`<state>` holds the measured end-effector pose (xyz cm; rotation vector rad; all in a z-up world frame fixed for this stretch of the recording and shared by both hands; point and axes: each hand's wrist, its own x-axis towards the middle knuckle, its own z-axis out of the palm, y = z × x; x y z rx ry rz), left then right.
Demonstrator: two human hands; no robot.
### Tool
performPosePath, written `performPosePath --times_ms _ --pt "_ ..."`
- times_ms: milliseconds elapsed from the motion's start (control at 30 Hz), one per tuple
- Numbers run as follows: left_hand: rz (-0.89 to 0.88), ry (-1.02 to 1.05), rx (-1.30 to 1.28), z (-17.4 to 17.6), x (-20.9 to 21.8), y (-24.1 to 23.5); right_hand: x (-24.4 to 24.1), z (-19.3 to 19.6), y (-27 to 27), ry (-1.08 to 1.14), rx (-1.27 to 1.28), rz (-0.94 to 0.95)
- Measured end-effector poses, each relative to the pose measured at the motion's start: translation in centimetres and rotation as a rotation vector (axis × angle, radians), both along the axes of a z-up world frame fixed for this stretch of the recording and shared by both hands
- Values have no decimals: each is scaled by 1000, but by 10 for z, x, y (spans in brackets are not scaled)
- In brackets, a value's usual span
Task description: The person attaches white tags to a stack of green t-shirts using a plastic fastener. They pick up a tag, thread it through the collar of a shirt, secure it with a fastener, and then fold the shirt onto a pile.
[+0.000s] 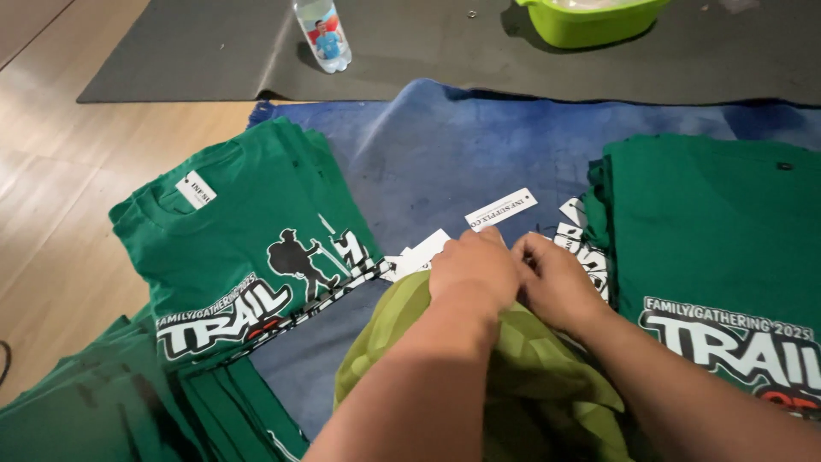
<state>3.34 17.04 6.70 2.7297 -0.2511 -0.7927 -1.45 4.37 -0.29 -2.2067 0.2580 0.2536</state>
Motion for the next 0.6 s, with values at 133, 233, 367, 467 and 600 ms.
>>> performPosePath --times_ms 133,233,367,467,600 --pt "128 27 -223 4 -1 2 -8 9 -9 -162 344 -203" --pt "256 -41 -480 -21 0 -12 -14 20 -22 -333 406 -300" --pt "553 52 -858 2 -30 -50 -22 39 -40 -393 423 -419" --pt "707 132 -1074 24 -49 -68 -32 47 -57 -406 420 -456" --pt "703 173 -1044 -21 -48 -77 -57 51 -78 -267 350 -441"
